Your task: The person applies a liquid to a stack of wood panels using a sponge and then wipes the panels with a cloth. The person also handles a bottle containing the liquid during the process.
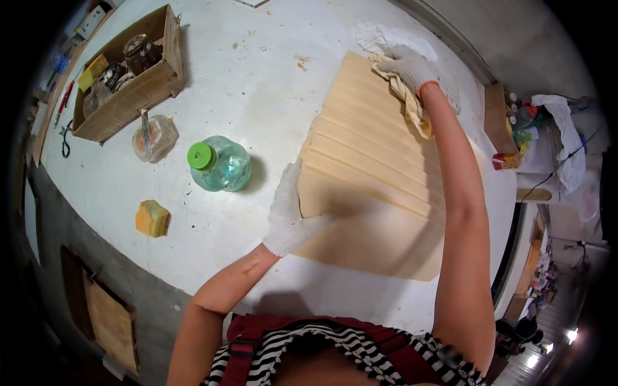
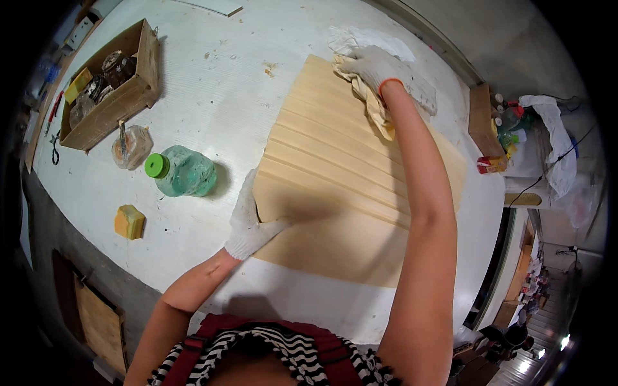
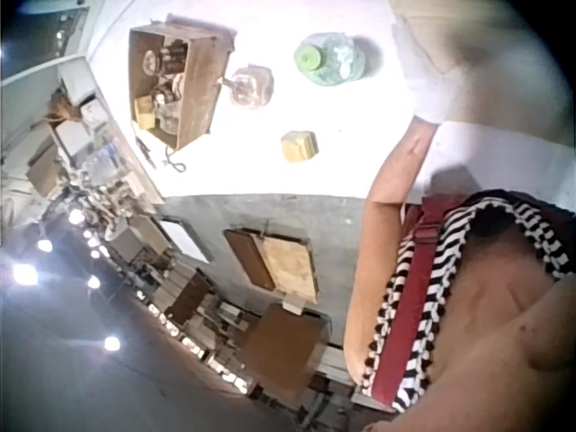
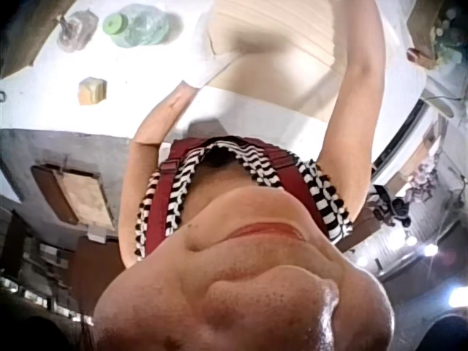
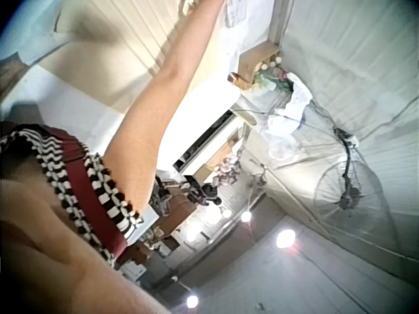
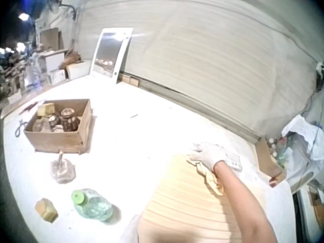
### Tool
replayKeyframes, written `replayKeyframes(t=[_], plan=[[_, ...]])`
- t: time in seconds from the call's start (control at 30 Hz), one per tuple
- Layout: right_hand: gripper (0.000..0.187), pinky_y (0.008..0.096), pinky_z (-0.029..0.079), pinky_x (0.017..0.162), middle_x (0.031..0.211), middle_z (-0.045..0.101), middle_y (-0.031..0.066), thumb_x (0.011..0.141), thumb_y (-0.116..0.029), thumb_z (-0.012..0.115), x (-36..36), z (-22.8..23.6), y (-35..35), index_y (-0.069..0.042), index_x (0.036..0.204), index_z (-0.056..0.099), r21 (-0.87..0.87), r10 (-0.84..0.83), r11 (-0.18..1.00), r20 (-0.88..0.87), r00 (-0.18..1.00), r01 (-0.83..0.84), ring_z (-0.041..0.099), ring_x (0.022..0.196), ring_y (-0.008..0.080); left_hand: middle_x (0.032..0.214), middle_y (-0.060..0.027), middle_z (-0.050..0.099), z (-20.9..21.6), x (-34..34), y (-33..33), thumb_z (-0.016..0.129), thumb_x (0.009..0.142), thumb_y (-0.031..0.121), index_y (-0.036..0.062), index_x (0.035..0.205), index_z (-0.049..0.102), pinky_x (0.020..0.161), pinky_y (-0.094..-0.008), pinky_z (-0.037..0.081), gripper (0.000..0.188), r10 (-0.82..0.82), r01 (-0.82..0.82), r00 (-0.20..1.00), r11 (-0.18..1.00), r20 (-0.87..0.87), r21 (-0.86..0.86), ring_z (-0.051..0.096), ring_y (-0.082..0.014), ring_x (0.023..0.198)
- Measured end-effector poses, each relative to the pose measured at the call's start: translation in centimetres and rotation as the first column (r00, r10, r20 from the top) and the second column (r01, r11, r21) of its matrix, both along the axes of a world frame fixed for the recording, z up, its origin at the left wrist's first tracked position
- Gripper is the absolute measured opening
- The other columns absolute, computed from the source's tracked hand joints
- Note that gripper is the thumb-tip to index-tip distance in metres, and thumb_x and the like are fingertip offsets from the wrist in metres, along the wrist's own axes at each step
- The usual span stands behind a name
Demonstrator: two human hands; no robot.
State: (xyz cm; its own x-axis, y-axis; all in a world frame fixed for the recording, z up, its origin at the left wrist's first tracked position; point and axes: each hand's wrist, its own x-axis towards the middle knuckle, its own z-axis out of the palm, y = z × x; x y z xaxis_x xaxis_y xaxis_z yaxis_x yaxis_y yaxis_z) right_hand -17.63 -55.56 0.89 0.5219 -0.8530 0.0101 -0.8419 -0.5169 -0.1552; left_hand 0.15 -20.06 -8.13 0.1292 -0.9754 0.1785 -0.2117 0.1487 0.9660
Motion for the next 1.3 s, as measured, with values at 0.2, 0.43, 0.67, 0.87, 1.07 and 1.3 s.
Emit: replayKeyframes(t=[0.2, 0.43, 0.67, 0.87, 1.07, 1.3], plan=[[0.041, 0.0427, 0.052, 0.077, 0.091, 0.071, 0.0144, 0.074, -0.047, 0.064, 7.3, -1.2, -0.5, -0.010, 0.086, 0.074, 0.010, 0.027, 1.000, 0.146, 0.989, -0.029, 0.067, 0.084, 0.0321, 0.122, -0.0164, 0.053, 0.1, -1.3, -0.5, 0.083, 0.063, 0.016, -0.0021, 0.137, 0.036, 0.100, -0.0382, 0.040, 0.090, -0.081, 0.081, 0.996, 0.997, -0.020, -0.008, 0.051, -0.0313, 0.113], [0.019, 0.0418, 0.050, 0.079, 0.089, 0.068, 0.0074, 0.085, -0.027, 0.056, 5.2, -3.0, 4.9, -0.014, 0.086, 0.070, -0.532, 0.241, 0.832, 0.092, 0.966, -0.157, 0.063, 0.091, 0.0265, 0.113, -0.0134, 0.055, -0.1, -1.9, 0.7, 0.082, 0.065, 0.010, -0.0011, 0.127, 0.042, 0.090, -0.0337, 0.046, 0.074, 0.026, 0.004, 0.994, 0.963, -0.110, 0.269, 0.055, -0.0225, 0.101], [0.039, 0.0414, 0.046, 0.087, 0.105, 0.065, 0.0111, 0.089, -0.038, 0.055, -21.3, -3.3, 8.4, -0.013, 0.117, 0.065, -0.466, -0.127, 0.874, 0.050, 0.991, 0.135, 0.058, 0.101, 0.0302, 0.112, -0.0130, 0.055, 0.7, -2.2, 0.8, 0.080, 0.064, 0.008, -0.0026, 0.126, 0.042, 0.089, -0.0323, 0.046, 0.074, 0.046, 0.017, 0.983, 0.939, -0.176, 0.344, 0.055, -0.0215, 0.101], [0.046, 0.0407, 0.049, 0.079, 0.103, 0.067, 0.0205, 0.091, -0.044, 0.052, -36.5, 1.0, 11.9, -0.004, 0.106, 0.068, -0.185, -0.559, 0.782, 0.218, 0.800, 0.596, 0.064, 0.093, 0.0338, 0.110, -0.0105, 0.058, 0.2, -1.8, 1.1, 0.072, 0.071, -0.001, -0.0024, 0.125, 0.044, 0.087, -0.0307, 0.046, 0.061, 0.040, -0.013, 0.995, 0.958, -0.086, 0.287, 0.056, -0.0188, 0.097], [0.032, 0.0423, 0.051, 0.078, 0.106, 0.065, 0.0151, 0.086, -0.029, 0.056, -23.8, 0.1, 14.5, -0.007, 0.105, 0.067, -0.388, -0.099, 0.861, 0.509, 0.855, 0.331, 0.063, 0.093, 0.0303, 0.118, -0.0134, 0.054, -0.1, -2.2, 1.3, 0.076, 0.069, 0.004, -0.0040, 0.130, 0.040, 0.091, -0.0311, 0.044, 0.071, 0.067, -0.051, 0.995, 0.978, -0.072, 0.202, 0.053, -0.0199, 0.103], [0.037, 0.0350, 0.043, 0.099, 0.127, 0.059, 0.0066, 0.091, -0.029, 0.049, -12.0, 0.4, 17.2, -0.019, 0.126, 0.059, -0.154, -0.146, 0.980, -0.104, 0.984, 0.129, 0.056, 0.115, 0.0237, 0.118, -0.0124, 0.054, 1.3, -3.4, 1.5, 0.076, 0.071, 0.004, -0.0045, 0.132, 0.039, 0.092, -0.0306, 0.043, 0.071, 0.073, -0.025, 0.983, 0.962, -0.168, 0.271, 0.052, -0.0196, 0.104]])
